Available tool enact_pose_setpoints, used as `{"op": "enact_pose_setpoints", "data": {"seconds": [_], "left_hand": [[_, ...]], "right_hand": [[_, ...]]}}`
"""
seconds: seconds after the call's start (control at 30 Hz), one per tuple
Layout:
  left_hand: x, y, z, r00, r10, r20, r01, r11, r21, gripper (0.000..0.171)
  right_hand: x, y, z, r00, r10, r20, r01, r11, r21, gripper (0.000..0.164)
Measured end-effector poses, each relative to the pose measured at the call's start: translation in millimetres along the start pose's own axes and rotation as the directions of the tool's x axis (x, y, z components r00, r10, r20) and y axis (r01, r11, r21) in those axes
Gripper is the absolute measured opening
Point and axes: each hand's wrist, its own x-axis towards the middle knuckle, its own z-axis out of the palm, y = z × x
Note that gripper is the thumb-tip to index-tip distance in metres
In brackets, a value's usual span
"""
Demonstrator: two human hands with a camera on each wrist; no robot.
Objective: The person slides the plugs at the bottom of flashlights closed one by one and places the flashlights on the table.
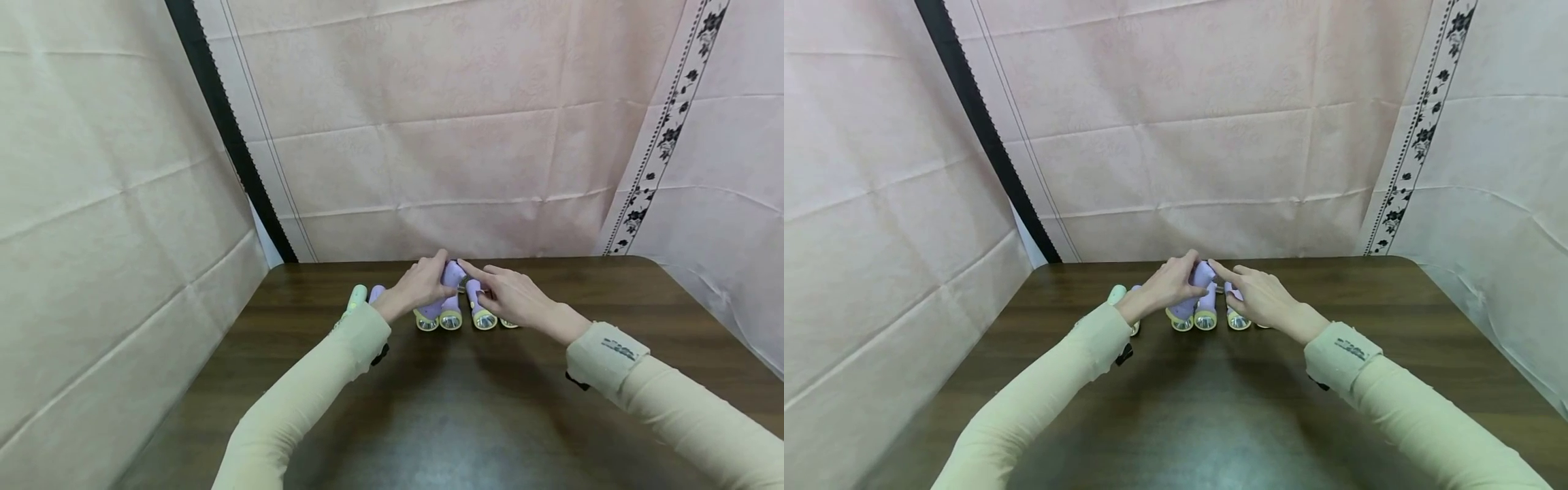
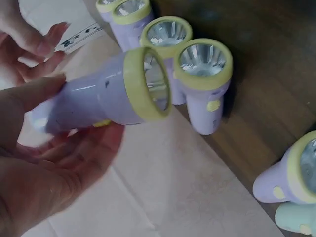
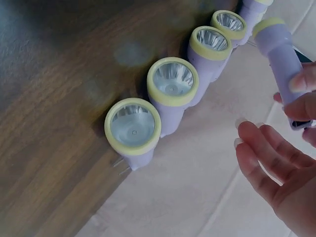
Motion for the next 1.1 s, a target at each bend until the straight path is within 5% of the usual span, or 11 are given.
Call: {"op": "enact_pose_setpoints", "data": {"seconds": [0.23,0.43,0.73,1.1], "left_hand": [[7.7,-18.0,-7.6,0.995,-0.095,-0.043,0.098,0.992,0.075,0.051],[13.1,-47.0,1.3,0.984,-0.154,-0.086,0.17,0.958,0.23,0.047],[19.4,-72.3,29.3,0.975,-0.221,0.0,0.208,0.918,0.336,0.04],[26.1,-81.0,40.9,0.964,-0.263,0.02,0.228,0.87,0.437,0.032]], "right_hand": [[-2.6,1.5,1.0,1.0,-0.003,-0.021,0.003,1.0,-0.013,0.063],[-4.7,5.8,-0.1,1.0,0.005,-0.009,-0.006,1.0,-0.028,0.062],[-7.4,5.5,2.1,1.0,0.004,0.024,-0.004,1.0,-0.005,0.062],[-6.8,5.5,2.1,1.0,0.001,0.008,-0.001,1.0,-0.007,0.062]]}}
